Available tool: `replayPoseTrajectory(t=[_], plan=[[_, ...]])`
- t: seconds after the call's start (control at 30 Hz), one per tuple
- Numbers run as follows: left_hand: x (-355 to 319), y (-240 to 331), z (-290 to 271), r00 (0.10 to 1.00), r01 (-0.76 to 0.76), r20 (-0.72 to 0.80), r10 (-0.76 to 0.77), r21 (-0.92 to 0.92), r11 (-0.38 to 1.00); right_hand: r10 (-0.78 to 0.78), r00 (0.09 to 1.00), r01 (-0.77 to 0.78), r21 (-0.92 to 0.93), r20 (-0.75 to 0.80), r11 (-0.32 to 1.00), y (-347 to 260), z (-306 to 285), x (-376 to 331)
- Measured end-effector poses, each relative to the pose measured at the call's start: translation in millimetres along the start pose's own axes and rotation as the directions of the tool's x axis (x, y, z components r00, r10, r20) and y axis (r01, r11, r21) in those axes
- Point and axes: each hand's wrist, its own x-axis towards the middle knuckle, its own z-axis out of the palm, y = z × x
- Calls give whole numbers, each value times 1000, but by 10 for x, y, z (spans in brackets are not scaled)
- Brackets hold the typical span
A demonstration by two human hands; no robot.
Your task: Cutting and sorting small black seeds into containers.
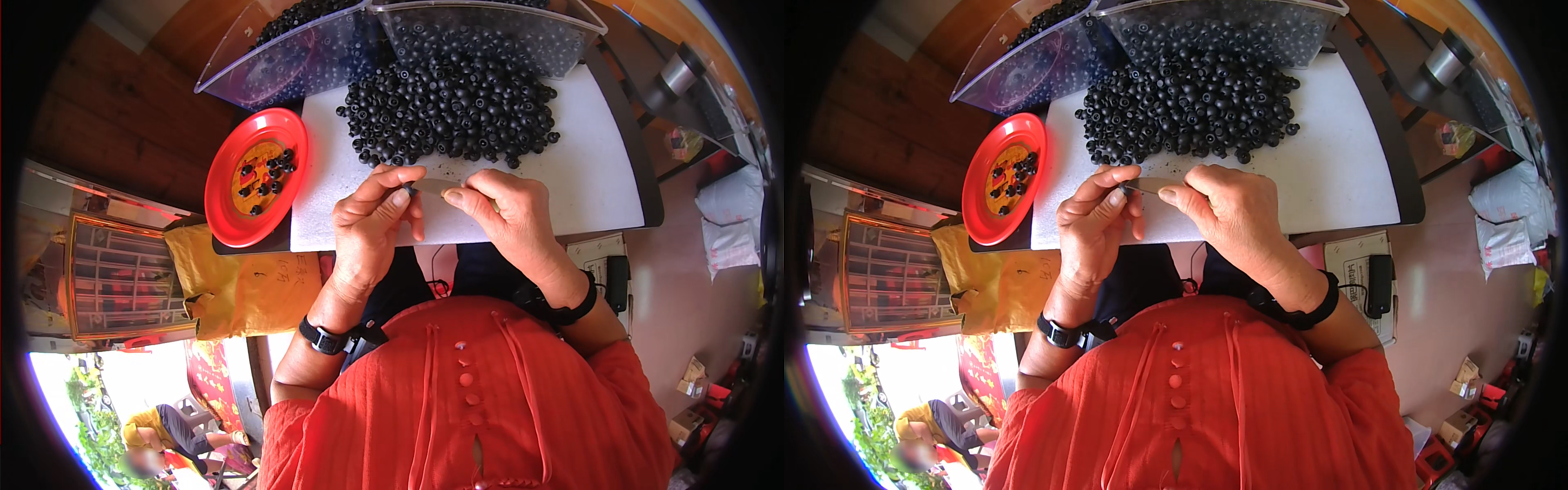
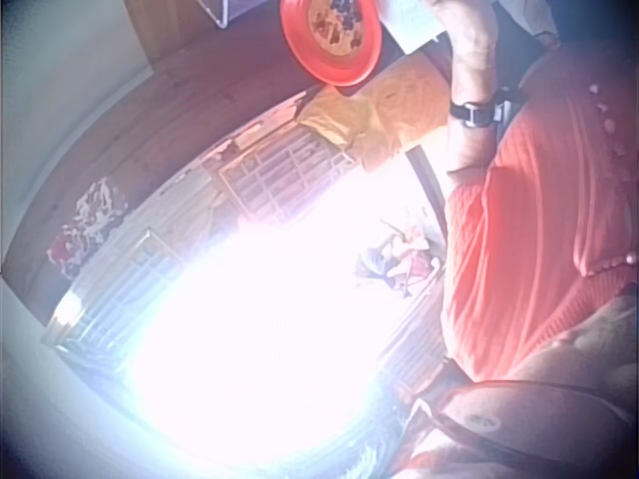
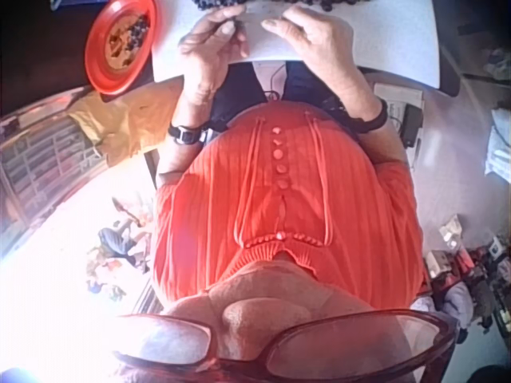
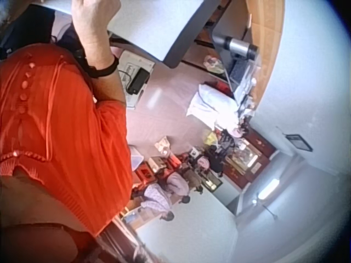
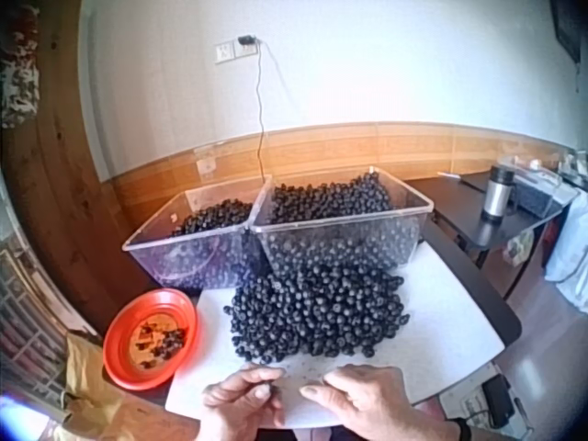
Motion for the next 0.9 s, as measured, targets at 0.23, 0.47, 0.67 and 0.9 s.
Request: replayPoseTrajectory(t=[0.23, 0.47, 0.67, 0.9], plan=[[-5, -4, -7, 1000, 5, -7, -5, -1, 1000, -65, 998, 64, -64, -10, 996, 8, 25, -5], [-6, 19, 15, 999, 28, -32, -27, 14, 1000, -233, 971, 223, -138, -56, 965, 15, 59, -20], [-13, 24, 9, 999, 16, -45, -15, 20, 1000, 10, 996, 0, 115, -84, 993, 2, 52, -21], [-58, 93, 34, 998, -52, -9, 55, 172, 984, -127, 988, 131, 37, -89, 991, -8, 48, -34]])
